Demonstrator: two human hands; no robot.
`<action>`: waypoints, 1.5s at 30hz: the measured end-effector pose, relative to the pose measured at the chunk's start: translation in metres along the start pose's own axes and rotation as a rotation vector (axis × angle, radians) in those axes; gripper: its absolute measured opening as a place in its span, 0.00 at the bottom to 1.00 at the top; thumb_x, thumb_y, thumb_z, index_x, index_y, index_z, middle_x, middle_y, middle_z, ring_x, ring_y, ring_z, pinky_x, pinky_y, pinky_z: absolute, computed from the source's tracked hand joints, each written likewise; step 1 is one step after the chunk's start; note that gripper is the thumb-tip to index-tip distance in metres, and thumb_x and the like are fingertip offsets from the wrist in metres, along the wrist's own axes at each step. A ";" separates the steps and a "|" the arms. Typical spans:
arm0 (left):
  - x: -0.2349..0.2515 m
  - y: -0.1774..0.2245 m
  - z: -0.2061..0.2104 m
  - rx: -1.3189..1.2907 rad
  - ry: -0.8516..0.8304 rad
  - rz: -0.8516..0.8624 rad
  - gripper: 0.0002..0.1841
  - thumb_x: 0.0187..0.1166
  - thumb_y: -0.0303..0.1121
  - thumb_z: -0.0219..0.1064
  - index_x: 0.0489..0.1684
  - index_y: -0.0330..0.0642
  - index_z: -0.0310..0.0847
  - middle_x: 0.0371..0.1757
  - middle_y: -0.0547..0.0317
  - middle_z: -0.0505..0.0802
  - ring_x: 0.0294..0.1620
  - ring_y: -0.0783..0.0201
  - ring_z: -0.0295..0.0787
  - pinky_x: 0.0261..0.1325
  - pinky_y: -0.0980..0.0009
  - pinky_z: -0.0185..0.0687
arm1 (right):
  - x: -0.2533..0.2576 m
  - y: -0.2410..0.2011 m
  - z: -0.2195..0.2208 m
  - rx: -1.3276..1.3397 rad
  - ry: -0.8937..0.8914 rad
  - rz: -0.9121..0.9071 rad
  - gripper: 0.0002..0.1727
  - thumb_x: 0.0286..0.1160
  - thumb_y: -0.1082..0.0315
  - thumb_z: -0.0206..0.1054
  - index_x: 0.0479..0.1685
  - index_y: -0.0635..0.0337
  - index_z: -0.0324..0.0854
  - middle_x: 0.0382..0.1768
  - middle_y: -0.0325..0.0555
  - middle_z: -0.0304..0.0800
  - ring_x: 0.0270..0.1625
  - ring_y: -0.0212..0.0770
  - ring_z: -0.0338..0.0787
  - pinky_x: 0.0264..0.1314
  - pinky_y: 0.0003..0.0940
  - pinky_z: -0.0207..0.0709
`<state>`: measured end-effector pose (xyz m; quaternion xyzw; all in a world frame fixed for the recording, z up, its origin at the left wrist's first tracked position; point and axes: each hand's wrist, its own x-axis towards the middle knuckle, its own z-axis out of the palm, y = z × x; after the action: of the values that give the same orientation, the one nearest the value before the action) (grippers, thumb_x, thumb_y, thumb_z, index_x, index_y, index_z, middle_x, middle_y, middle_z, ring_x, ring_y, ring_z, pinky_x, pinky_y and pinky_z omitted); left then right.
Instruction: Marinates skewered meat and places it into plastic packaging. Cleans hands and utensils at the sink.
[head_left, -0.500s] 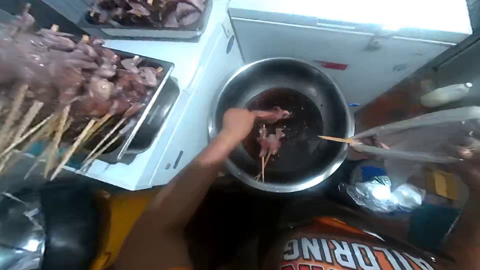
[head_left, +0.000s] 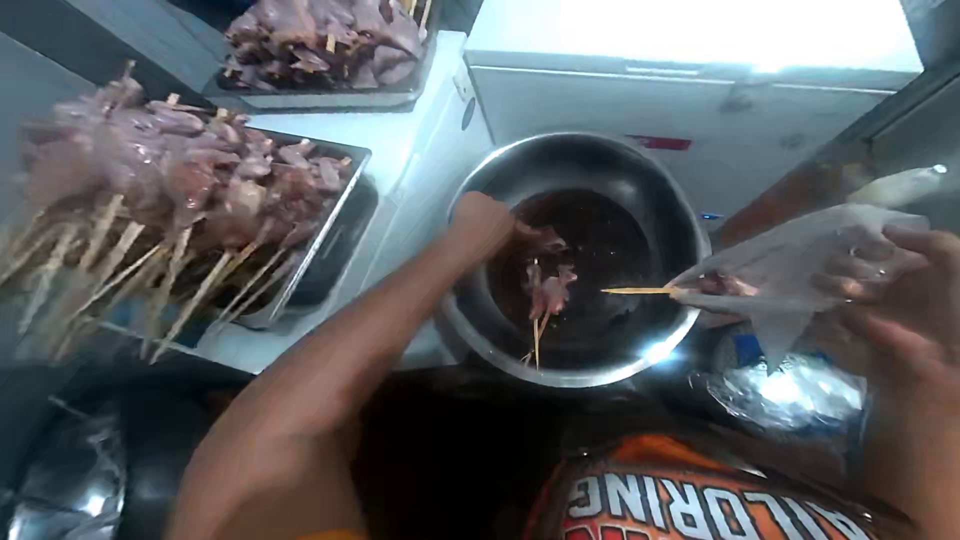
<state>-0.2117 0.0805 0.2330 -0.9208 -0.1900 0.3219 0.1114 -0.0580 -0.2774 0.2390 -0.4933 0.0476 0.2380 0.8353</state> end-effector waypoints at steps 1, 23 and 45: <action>0.000 -0.001 -0.001 0.002 0.002 0.006 0.12 0.85 0.26 0.60 0.56 0.42 0.89 0.46 0.38 0.93 0.51 0.35 0.90 0.47 0.37 0.81 | 0.000 0.001 0.002 0.005 0.006 0.001 0.22 0.90 0.62 0.42 0.24 0.46 0.76 0.11 0.28 0.73 0.12 0.22 0.71 0.18 0.16 0.71; -0.023 -0.051 0.029 -0.276 0.297 -0.012 0.14 0.93 0.37 0.54 0.66 0.51 0.85 0.44 0.35 0.94 0.47 0.28 0.91 0.43 0.30 0.79 | 0.020 0.016 0.028 0.070 -0.005 0.075 0.26 0.95 0.49 0.37 0.31 0.45 0.75 0.16 0.27 0.73 0.15 0.22 0.70 0.17 0.17 0.67; -0.035 -0.014 0.104 -0.567 0.450 -0.155 0.15 0.94 0.39 0.54 0.62 0.42 0.85 0.40 0.32 0.93 0.42 0.26 0.91 0.39 0.29 0.80 | 0.045 0.046 0.048 -0.057 0.125 0.108 0.18 0.92 0.59 0.48 0.27 0.47 0.70 0.12 0.27 0.67 0.12 0.21 0.66 0.15 0.14 0.61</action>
<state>-0.3064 0.0867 0.1770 -0.9457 -0.3116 0.0365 -0.0849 -0.0458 -0.2029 0.2124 -0.5272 0.1195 0.2529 0.8024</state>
